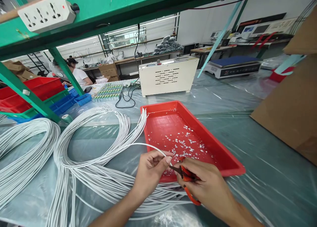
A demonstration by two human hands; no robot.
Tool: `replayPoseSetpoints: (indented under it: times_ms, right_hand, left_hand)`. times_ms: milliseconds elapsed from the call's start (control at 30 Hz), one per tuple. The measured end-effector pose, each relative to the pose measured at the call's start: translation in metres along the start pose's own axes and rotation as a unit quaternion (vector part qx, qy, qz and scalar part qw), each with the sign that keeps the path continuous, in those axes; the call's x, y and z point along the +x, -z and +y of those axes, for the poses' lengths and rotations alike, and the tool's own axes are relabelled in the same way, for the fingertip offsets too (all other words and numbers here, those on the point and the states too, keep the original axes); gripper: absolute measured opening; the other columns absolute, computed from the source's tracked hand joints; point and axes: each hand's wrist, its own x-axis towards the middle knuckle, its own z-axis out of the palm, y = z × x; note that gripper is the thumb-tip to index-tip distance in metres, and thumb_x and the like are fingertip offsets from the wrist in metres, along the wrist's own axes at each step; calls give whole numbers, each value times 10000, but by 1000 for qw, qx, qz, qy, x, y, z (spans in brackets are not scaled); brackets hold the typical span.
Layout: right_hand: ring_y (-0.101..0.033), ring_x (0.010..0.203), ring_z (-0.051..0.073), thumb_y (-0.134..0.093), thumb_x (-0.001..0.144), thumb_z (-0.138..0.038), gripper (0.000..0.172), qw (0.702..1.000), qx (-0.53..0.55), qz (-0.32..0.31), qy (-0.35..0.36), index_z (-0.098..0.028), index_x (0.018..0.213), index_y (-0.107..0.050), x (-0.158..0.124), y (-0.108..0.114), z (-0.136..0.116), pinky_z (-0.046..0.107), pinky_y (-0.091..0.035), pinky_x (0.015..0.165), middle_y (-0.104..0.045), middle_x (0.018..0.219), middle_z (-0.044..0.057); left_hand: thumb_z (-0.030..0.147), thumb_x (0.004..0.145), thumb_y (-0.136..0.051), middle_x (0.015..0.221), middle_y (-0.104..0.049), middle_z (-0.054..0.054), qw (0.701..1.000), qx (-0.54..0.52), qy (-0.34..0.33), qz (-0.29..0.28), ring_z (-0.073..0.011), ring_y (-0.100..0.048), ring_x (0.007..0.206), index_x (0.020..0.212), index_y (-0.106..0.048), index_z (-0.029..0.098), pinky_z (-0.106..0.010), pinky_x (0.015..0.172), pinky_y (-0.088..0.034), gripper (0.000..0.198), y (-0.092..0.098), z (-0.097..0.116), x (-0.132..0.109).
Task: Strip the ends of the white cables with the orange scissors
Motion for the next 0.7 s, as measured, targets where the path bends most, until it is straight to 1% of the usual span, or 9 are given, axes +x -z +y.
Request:
replayPoseSetpoints:
  times_ms: [67,167,267,333,433,533,600,633,700]
  right_hand:
    - [-343,482,103,-453,650,-73,131,1000,3,11,-8,-182,577,-451,-1,-1,1,219,-271,461,-403,527,-31]
    - [-322,485,94,-458,625,-66,155,996,67,5,-60,-184,541,-403,-1,-4,3,214,-262,457,-371,521,-42]
    - [-320,494,92,-462,648,-107,112,977,175,-17,-121,-169,557,-443,2,-5,4,212,-271,456,-373,529,-39]
    - [-328,504,95,-470,672,-149,90,960,240,-33,-143,-153,582,-479,6,-6,6,217,-284,465,-388,539,-30]
    - [-342,499,97,-496,695,-202,103,947,275,-37,-159,-143,612,-505,9,-5,10,220,-294,465,-400,536,-27]
    - [-399,525,117,-498,722,-231,117,969,197,0,-152,-156,634,-510,10,-1,16,224,-324,492,-431,556,-17]
    - [-435,557,133,-491,723,-206,86,988,72,34,-130,-169,647,-505,10,2,20,233,-332,527,-471,583,-7]
    - [-431,543,133,-493,716,-198,93,991,-3,49,-122,-177,626,-491,10,3,22,234,-317,520,-477,572,-10]
    - [-387,474,121,-507,705,-216,158,982,-135,61,-117,-190,561,-446,10,6,25,234,-260,473,-455,507,-24]
  left_hand:
    - [309,685,-647,619,-639,-47,1000,6,-2,-6,-133,-545,567,804,-700,120,-226,581,-426,230,0,1,0]
    - [313,693,-639,587,-620,-43,999,-4,21,-39,-130,-537,559,851,-696,113,-228,591,-420,261,2,3,0]
    - [300,712,-627,571,-604,-34,997,-23,39,-69,-123,-535,571,887,-689,114,-230,617,-416,262,4,5,0]
    - [285,728,-616,579,-605,-30,995,-43,40,-81,-111,-531,572,890,-688,119,-219,617,-411,243,5,5,-1]
    - [262,731,-618,593,-606,-25,993,-81,41,-77,-96,-531,569,890,-685,122,-207,623,-406,223,6,4,-1]
    - [272,717,-633,574,-606,-23,991,-107,62,-55,-91,-533,535,838,-685,111,-204,601,-405,208,6,2,-1]
    - [289,704,-644,555,-606,-23,988,-125,79,-46,-88,-537,505,762,-678,103,-201,570,-406,198,6,0,0]
    - [299,696,-650,549,-607,-23,986,-136,87,-44,-86,-540,492,727,-668,101,-199,555,-406,201,5,0,1]
    - [316,679,-662,543,-608,-25,982,-155,101,-36,-85,-541,472,669,-639,95,-198,530,-409,222,4,-1,2]
